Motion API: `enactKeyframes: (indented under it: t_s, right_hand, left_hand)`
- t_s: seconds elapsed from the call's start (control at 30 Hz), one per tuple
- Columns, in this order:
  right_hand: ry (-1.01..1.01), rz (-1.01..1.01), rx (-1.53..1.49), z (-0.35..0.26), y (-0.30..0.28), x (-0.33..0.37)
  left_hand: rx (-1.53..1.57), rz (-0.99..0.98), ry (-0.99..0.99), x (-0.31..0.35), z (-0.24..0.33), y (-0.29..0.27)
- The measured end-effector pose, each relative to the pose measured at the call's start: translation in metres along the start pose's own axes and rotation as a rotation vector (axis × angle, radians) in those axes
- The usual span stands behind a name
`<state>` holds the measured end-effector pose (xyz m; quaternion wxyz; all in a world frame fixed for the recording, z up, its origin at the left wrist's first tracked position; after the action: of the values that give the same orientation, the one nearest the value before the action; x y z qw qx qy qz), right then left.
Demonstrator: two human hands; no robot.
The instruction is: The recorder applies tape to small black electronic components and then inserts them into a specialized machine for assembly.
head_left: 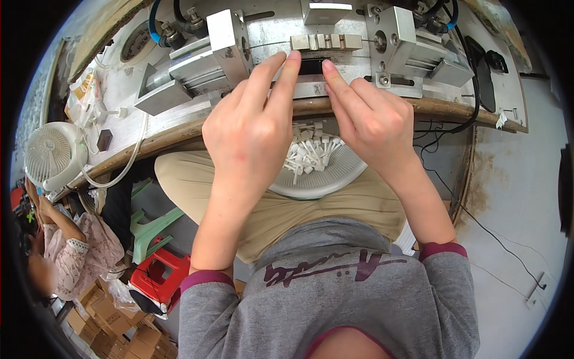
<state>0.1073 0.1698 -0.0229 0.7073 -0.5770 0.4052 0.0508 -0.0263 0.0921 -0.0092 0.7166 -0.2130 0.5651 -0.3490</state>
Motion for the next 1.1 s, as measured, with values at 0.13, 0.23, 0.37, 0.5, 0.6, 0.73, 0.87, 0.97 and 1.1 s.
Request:
enactKeyframes:
  t_s: [0.13, 0.23, 0.37, 0.5, 0.6, 0.73, 0.87, 0.97, 1.1]
  right_hand:
    - [0.003, 0.015, -0.052, 0.000, 0.001, -0.001]
    - [0.001, 0.001, -0.096, 0.001, 0.001, -0.004]
    - [0.011, -0.008, -0.092, 0.003, -0.001, 0.000]
    - [0.044, 0.019, -0.082, 0.005, -0.005, 0.003]
    - [0.005, -0.017, -0.078, 0.006, -0.001, 0.005]
    - [0.004, -0.032, -0.103, 0.007, 0.000, 0.001]
    - [0.023, -0.025, -0.144, 0.010, -0.006, 0.003]
    - [0.135, 0.008, -0.280, 0.012, -0.022, 0.006]
    - [0.184, 0.103, -0.351, 0.022, -0.039, 0.003]
  left_hand:
    - [-0.023, -0.164, -0.052, 0.007, 0.005, -0.002]
    - [-0.047, -0.178, -0.012, 0.002, 0.008, 0.001]
    - [-0.064, -0.184, -0.004, -0.002, 0.008, -0.003]
    - [-0.007, -0.127, -0.078, 0.001, 0.011, -0.004]
    - [-0.008, -0.170, -0.094, 0.004, 0.011, -0.003]
    - [-0.029, -0.222, -0.073, 0.002, 0.013, 0.000]
    - [-0.006, -0.218, -0.086, 0.001, 0.013, -0.007]
    - [0.254, -0.104, -0.209, -0.003, 0.013, -0.027]
    - [0.351, 0.063, -0.298, -0.022, 0.003, -0.066]
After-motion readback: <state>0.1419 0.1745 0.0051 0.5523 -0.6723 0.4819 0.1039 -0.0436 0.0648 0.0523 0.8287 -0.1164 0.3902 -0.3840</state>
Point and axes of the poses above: each hand's wrist, its own x-axis away from the middle knuckle, its own y-axis out of the palm, z = x × y, the point moved 3 cm from there along -x, towards the middle knuckle, and after that the axes turned 11 degrees about x, right-handed, at the moved point
